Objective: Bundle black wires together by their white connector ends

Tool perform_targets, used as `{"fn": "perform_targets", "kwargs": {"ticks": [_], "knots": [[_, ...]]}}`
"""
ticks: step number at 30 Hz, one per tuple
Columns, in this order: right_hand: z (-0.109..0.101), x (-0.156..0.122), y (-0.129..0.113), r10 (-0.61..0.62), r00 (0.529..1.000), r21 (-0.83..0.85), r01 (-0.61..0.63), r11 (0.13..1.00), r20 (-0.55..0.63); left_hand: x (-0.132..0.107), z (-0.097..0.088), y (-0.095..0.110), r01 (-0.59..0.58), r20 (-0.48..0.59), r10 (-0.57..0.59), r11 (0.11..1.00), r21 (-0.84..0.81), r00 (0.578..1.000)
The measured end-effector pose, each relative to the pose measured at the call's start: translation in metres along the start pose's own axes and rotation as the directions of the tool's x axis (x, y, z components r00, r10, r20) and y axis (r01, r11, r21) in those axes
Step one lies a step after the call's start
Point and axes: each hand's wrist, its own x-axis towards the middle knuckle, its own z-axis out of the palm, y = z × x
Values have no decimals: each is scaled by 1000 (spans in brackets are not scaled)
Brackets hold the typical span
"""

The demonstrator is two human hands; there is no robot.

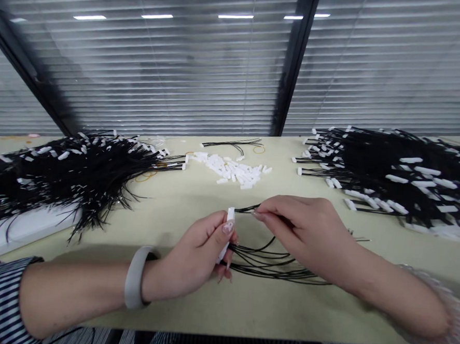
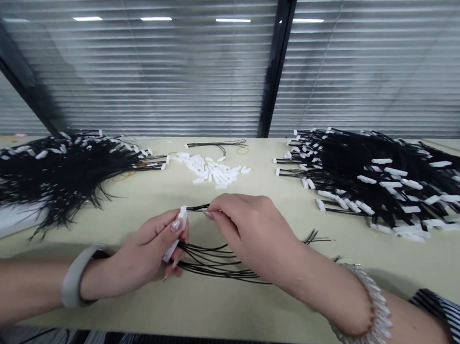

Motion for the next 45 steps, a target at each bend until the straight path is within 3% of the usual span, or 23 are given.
{"fn": "perform_targets", "kwargs": {"ticks": [11,18,22,27,30,32,34,37,40,45], "knots": [[7,-3,3,-199,980,-229,195,954,6,1,-3,-1,10,50,-12,999,41,999],[10,-3,2,-263,965,-227,254,940,-10,3,-4,-1,1,88,-7,998,67,996],[8,0,3,-192,981,-236,187,953,5,4,-2,1,37,39,-37,999,-3,999],[-5,2,0,-252,956,-224,215,950,-152,11,-2,1,20,-114,-35,991,-133,993],[-9,0,-5,-231,973,-114,233,966,27,14,-3,0,-26,-171,-6,982,-185,985],[-8,-2,-6,-201,961,-94,222,971,192,15,-2,0,-26,-195,-14,979,-202,981],[-5,-3,-6,-158,948,-125,199,972,278,15,-2,0,-18,-209,-24,981,-193,978],[2,-4,-5,-106,944,-165,164,973,314,14,-2,0,-15,-217,-24,984,-175,976],[6,-4,-4,-123,937,-230,205,951,327,14,-2,-1,-18,-206,-19,985,-174,978],[-2,-2,6,-94,944,-491,248,835,317,15,-2,-1,-27,-228,-24,976,-218,973]]}}
